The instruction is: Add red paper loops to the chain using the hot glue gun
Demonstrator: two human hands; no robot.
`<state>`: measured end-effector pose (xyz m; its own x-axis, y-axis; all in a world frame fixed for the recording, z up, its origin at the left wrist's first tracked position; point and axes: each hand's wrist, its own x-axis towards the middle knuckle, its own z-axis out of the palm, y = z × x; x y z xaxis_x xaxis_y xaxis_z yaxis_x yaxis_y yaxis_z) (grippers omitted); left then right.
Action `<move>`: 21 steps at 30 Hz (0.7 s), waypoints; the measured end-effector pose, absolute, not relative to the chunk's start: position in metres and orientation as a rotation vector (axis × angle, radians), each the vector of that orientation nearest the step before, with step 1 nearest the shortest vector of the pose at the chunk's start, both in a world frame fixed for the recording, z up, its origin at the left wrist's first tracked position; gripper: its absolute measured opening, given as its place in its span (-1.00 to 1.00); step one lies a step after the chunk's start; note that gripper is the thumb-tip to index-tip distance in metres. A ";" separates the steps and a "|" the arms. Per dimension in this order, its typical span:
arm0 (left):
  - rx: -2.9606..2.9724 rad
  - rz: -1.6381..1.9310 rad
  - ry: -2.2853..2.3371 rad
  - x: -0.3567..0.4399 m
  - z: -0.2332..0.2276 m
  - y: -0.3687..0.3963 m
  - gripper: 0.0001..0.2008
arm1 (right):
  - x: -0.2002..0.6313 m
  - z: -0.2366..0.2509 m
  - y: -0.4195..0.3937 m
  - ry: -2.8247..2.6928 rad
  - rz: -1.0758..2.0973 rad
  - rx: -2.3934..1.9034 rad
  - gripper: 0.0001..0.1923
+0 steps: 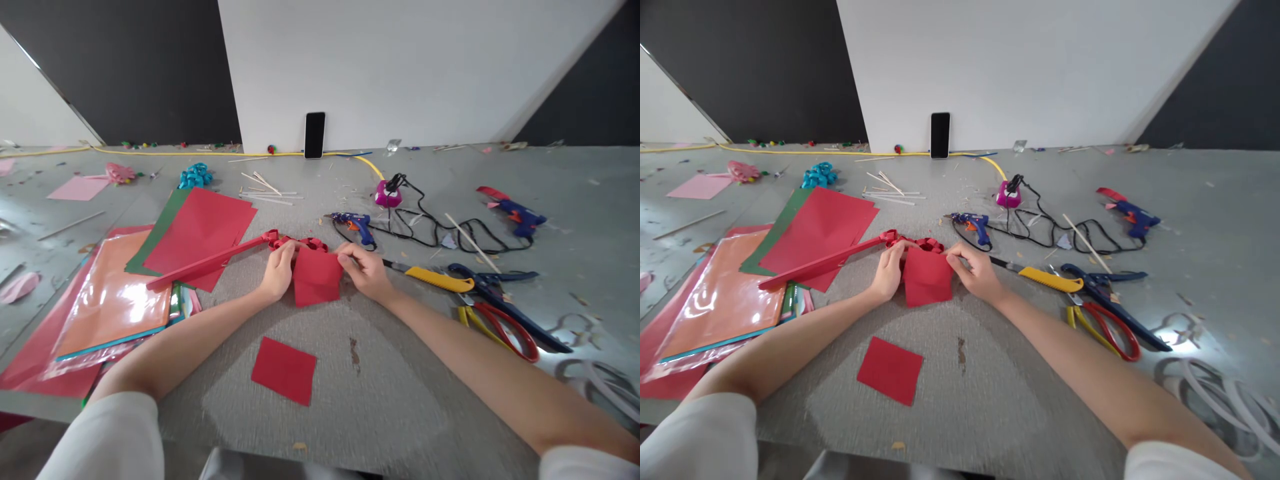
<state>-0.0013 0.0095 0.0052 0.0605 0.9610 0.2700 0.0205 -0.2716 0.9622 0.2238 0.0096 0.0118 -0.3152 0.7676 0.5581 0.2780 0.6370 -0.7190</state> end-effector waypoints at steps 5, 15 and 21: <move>1.317 1.328 1.063 -0.001 0.009 0.006 -0.48 | 0.223 0.005 0.009 -1.784 0.512 -0.873 -0.73; 1.463 1.133 1.074 0.004 0.010 0.004 -0.57 | 0.231 -0.003 0.021 -1.638 0.408 -1.036 -0.68; 1.286 1.219 1.038 0.004 0.011 0.008 -0.57 | 0.242 0.001 0.038 -1.701 -0.174 -1.466 -0.68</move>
